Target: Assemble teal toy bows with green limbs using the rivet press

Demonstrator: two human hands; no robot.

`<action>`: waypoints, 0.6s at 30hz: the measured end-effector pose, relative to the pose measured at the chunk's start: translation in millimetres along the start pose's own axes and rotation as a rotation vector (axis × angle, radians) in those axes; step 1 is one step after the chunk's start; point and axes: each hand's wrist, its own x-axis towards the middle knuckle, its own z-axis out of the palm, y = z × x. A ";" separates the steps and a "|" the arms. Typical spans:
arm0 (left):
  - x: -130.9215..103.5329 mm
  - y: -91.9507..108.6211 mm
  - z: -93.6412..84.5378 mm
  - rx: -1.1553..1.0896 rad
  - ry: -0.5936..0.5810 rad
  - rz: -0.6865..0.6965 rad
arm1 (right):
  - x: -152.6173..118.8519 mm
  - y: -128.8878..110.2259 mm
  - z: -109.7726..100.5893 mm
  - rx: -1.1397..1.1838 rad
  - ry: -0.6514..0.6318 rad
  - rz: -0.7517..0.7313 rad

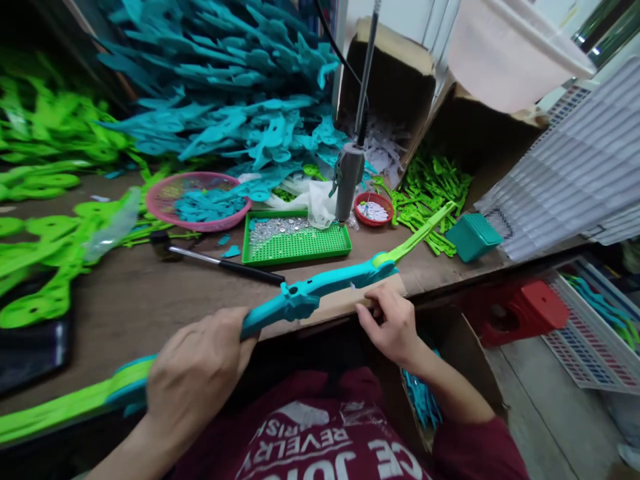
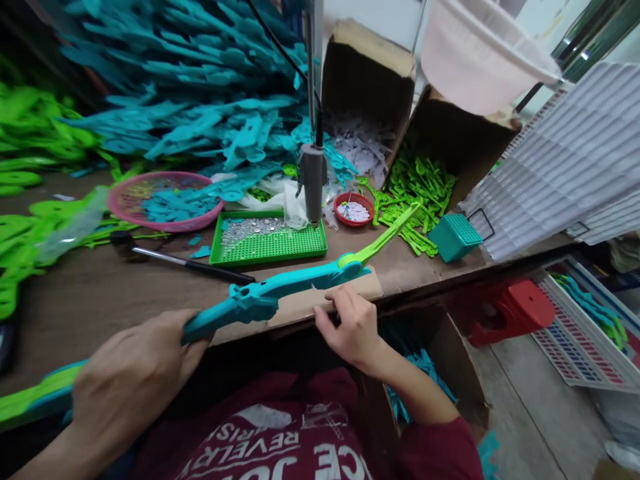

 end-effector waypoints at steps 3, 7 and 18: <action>-10.4 3.9 -8.0 0.003 0.028 -0.011 | -2.5 -12.3 19.8 0.021 0.095 0.039; -22.7 8.0 -13.7 -0.024 0.016 -0.073 | 1.1 -21.6 29.9 0.036 0.172 0.023; -42.2 3.2 -4.3 -0.108 0.029 -0.135 | -0.3 -29.2 38.8 0.098 0.247 0.069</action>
